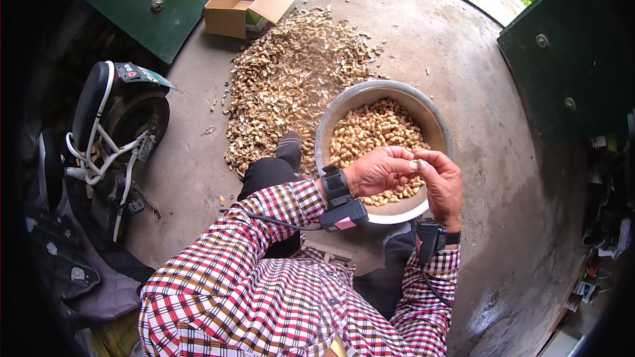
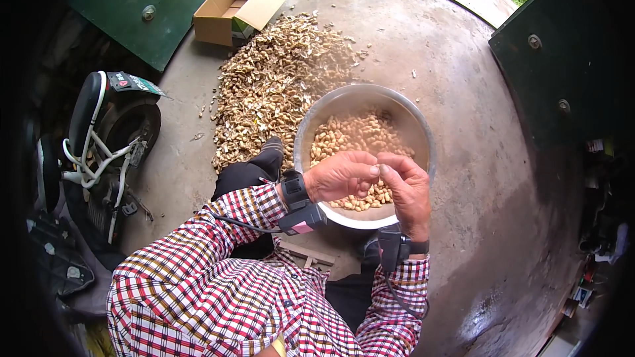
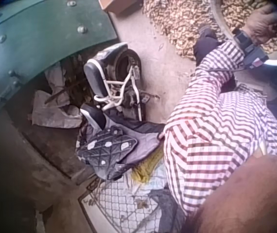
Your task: Peeling peanuts by hand and placing the kernels into a metal bowl.
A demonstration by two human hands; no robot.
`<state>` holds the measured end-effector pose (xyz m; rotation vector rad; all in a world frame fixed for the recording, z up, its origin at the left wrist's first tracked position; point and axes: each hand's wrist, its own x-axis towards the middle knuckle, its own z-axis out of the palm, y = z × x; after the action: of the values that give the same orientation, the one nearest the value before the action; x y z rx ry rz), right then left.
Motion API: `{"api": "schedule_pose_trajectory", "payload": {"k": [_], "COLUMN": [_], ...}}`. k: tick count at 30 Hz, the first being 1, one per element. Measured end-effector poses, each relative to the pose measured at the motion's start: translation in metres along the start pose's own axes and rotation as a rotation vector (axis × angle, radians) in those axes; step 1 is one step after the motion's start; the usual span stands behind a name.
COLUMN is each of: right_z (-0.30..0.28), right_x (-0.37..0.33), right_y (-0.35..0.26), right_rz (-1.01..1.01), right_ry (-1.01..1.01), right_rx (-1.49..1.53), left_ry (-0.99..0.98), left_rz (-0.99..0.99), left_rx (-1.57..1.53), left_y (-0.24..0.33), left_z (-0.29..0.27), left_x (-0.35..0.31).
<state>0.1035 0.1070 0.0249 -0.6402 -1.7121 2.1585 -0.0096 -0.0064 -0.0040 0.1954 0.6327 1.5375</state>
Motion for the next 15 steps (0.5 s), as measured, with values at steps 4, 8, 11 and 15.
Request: {"api": "schedule_pose_trajectory", "payload": {"k": [4, 8, 11, 15], "right_z": [0.004, 0.020, 0.024, 0.026], "right_x": [0.002, 0.002, 0.004, 0.006], "right_y": [0.004, 0.011, 0.014, 0.015], "right_rz": [0.046, 0.007, 0.057, 0.146], "right_ry": [-0.021, -0.042, -0.093, -0.136], "right_rx": [0.078, 0.123, 0.138, 0.173], "left_ry": [0.005, 0.001, 0.063, 0.029], "left_rz": [0.003, 0.061, 0.087, 0.088], "left_rx": [0.015, 0.070, 0.103, 0.112], "left_y": [0.002, 0.000, 0.001, 0.001], "left_z": [0.002, 0.002, 0.006, 0.004], "left_x": [0.000, 0.001, -0.002, -0.002]}}
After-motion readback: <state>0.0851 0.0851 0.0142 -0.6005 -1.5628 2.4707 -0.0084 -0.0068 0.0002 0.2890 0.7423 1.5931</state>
